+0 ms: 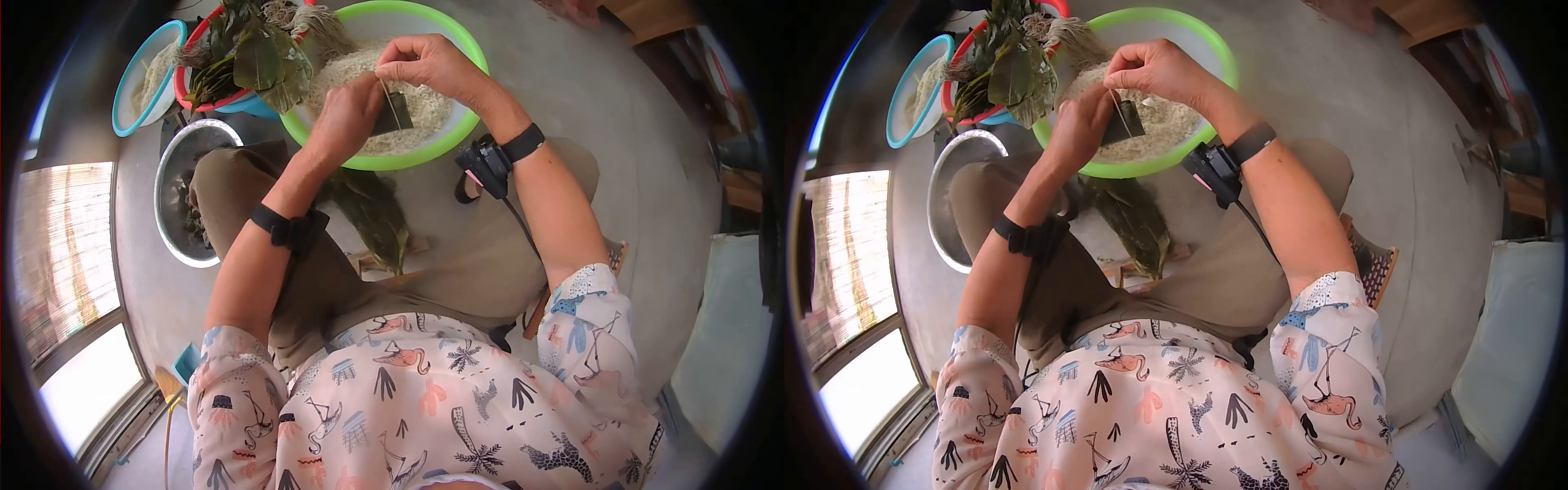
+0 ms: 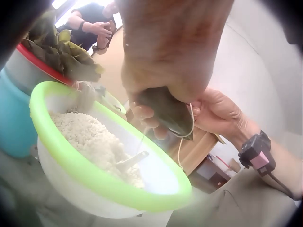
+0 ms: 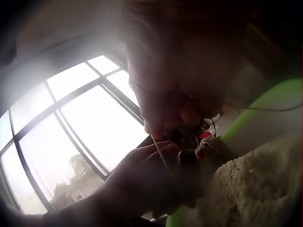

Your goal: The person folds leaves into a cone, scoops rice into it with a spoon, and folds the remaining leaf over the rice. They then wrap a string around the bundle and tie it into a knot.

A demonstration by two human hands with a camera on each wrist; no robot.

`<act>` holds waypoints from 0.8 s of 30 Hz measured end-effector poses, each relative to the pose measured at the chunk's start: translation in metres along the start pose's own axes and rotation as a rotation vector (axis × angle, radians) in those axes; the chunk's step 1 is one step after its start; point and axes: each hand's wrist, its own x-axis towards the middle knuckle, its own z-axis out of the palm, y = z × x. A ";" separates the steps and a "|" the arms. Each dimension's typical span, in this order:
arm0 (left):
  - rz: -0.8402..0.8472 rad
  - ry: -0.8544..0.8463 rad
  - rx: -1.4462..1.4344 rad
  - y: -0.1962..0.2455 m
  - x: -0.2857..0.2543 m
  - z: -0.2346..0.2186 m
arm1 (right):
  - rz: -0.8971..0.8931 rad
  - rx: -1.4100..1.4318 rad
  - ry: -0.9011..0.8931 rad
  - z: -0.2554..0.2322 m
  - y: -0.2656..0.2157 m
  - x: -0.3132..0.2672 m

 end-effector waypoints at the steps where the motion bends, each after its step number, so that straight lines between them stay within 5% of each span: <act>1: 0.004 0.006 -0.053 0.002 0.000 0.000 | 0.051 0.092 -0.008 -0.002 0.002 0.001; 9: -0.004 0.172 -0.203 -0.003 0.000 0.000 | 0.240 0.460 0.021 0.017 0.023 -0.002; 12: 0.022 0.391 -0.253 -0.022 0.007 0.003 | 0.254 0.456 0.099 0.032 0.024 -0.004; 15: -0.258 0.407 -0.626 -0.030 0.011 0.001 | 0.198 0.387 0.140 0.043 0.012 -0.008; 24: -0.196 0.557 -0.409 -0.039 0.022 0.014 | 0.129 0.384 0.293 0.066 -0.001 -0.013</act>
